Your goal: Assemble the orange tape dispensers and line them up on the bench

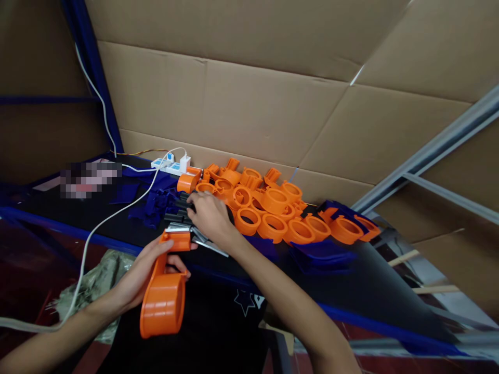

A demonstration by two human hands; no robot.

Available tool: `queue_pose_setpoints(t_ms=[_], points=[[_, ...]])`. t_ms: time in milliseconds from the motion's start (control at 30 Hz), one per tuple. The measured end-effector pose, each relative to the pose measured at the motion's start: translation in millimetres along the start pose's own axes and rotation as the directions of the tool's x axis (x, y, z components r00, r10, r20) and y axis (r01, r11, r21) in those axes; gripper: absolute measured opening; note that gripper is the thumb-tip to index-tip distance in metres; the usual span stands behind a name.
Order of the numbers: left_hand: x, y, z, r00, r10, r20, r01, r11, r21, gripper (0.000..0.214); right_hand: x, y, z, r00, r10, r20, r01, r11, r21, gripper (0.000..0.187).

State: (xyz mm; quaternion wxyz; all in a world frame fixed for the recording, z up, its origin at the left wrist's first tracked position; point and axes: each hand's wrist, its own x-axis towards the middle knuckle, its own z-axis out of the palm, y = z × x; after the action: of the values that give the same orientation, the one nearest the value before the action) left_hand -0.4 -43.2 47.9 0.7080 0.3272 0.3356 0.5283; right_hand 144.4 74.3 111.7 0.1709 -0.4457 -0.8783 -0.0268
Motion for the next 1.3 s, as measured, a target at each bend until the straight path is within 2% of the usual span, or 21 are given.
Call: queue_pose_setpoints(t_ms=[67,167,267,433,533,600,733,833,967,1067,1167,1233,1300], points=[[1,-1,-0.6,0.999,0.024,-0.029,-0.024,0.999,-0.021,0.034,-10,7,-14,0.999,-0.002,-0.033,0.007,0.988,0.156,0.019],[2,-3,-2.0,0.995,0.069,-0.069,-0.073,0.996,-0.057,0.036,-30,13,-31,0.998,-0.062,-0.033,0.070,0.904,0.421,0.021],[3,-5,-2.0,0.993,0.088,-0.082,-0.094,0.994,-0.064,0.039,-50,11,-32,0.990,-0.134,-0.042,0.138,0.861,0.490,0.019],[1,-5,1.1,0.996,0.080,-0.035,-0.081,0.997,-0.017,0.038,-68,-1,-9,0.962,-0.111,-0.250,0.210,0.883,0.419,0.016],[-1,-6,1.0,0.997,0.065,-0.038,-0.065,0.998,-0.010,0.034,-73,-10,4,0.922,-0.121,-0.367,0.259,0.899,0.354,0.006],[0,-8,-0.2,0.997,0.062,-0.053,-0.062,0.998,-0.008,0.032,-77,-15,9,0.888,-0.181,-0.423,0.323,0.900,0.291,0.004],[2,-13,-3.0,0.998,0.025,-0.054,-0.028,0.997,-0.067,0.036,-86,-21,13,0.814,-0.390,-0.431,0.485,0.865,0.132,0.019],[2,-13,-5.3,0.999,-0.032,-0.012,0.030,0.987,-0.155,0.038,-88,-22,11,0.809,-0.390,-0.440,0.500,0.850,0.166,0.024],[3,-7,-9.6,0.998,-0.066,-0.003,0.064,0.974,-0.217,0.040,-81,-18,3,0.857,-0.349,-0.378,0.477,0.816,0.327,0.030],[4,-5,-12.6,0.998,-0.046,-0.038,0.036,0.975,-0.219,0.045,-60,-13,-4,0.916,-0.271,-0.295,0.365,0.868,0.336,0.026],[5,-6,-13.9,0.997,-0.062,-0.037,0.052,0.974,-0.221,0.050,-21,-12,-6,0.967,-0.217,-0.137,0.240,0.952,0.188,0.027],[5,-6,-14.2,0.996,-0.086,-0.020,0.080,0.972,-0.223,0.054,9,-13,-2,0.970,-0.243,-0.021,0.244,0.969,0.040,0.032],[4,-5,-14.4,0.995,-0.102,-0.008,0.097,0.968,-0.232,0.057,35,-15,6,0.951,-0.295,0.092,0.302,0.949,-0.089,0.038]])
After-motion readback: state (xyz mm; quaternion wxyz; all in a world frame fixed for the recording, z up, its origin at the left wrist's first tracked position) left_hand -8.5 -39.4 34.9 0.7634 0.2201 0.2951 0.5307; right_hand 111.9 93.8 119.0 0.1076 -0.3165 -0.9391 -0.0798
